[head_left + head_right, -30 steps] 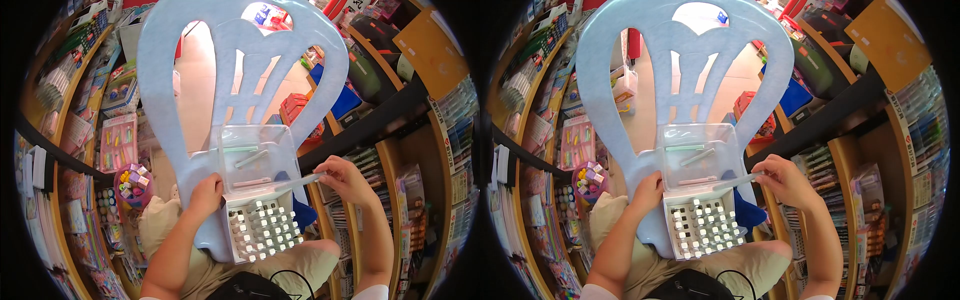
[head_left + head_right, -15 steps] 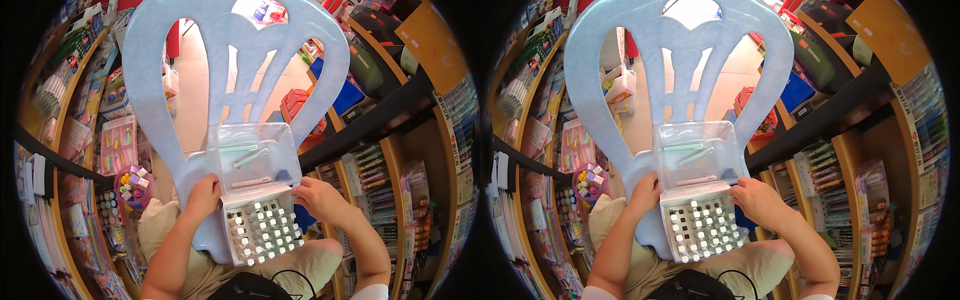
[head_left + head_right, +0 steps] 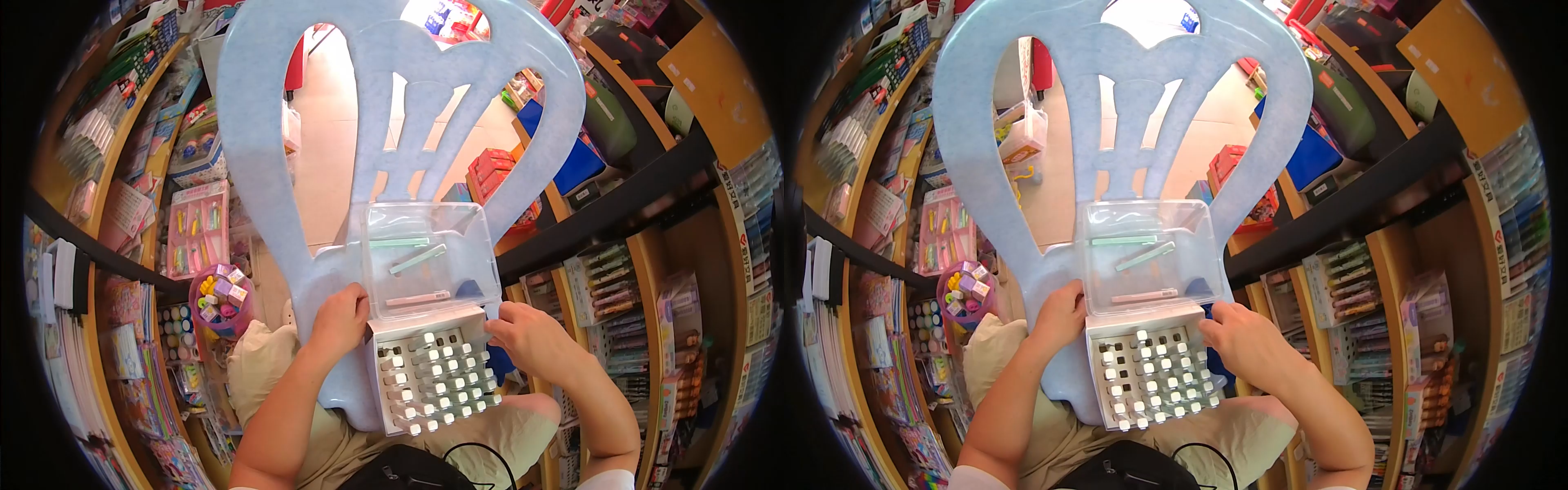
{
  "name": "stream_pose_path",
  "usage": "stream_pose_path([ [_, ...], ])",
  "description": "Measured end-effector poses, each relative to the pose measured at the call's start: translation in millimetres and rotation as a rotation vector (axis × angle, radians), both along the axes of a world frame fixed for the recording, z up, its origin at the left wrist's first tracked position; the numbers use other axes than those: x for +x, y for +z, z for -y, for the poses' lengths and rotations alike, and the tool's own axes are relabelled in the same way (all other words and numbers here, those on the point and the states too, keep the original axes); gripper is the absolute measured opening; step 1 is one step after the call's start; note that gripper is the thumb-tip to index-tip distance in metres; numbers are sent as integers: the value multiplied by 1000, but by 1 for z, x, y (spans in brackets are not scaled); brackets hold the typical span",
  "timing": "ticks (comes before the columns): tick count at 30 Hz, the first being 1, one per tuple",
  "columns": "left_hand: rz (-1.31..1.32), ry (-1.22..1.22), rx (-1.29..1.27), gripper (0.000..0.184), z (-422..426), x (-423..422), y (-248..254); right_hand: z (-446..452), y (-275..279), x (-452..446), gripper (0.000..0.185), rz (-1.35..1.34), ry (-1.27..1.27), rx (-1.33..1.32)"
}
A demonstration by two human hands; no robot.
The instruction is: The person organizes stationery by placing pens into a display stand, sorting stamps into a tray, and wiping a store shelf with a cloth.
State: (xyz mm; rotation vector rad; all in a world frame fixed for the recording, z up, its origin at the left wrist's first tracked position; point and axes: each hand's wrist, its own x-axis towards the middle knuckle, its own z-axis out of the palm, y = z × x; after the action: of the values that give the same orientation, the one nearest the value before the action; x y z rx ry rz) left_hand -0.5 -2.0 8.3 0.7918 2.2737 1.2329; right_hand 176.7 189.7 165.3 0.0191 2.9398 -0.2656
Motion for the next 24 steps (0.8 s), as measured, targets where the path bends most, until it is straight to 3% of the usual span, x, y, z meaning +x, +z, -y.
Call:
stream_pose_path([
  [9, 8, 0, -24, 14, 0, 0, 2, 9, -16, -3, 6, 190, -14, -114],
  [13, 1, -5, -16, 13, 1, 0, 3, 0, -17, -5, 16, 205, -56, -149],
  [22, -15, -7, -52, 13, 1, 1, 6, -11, -9, -29, 10, 24, -31, -166],
  [24, 9, -5, -46, 13, 0, 1, 4, -18, -12, -49, 12, -47, -119, -285],
])
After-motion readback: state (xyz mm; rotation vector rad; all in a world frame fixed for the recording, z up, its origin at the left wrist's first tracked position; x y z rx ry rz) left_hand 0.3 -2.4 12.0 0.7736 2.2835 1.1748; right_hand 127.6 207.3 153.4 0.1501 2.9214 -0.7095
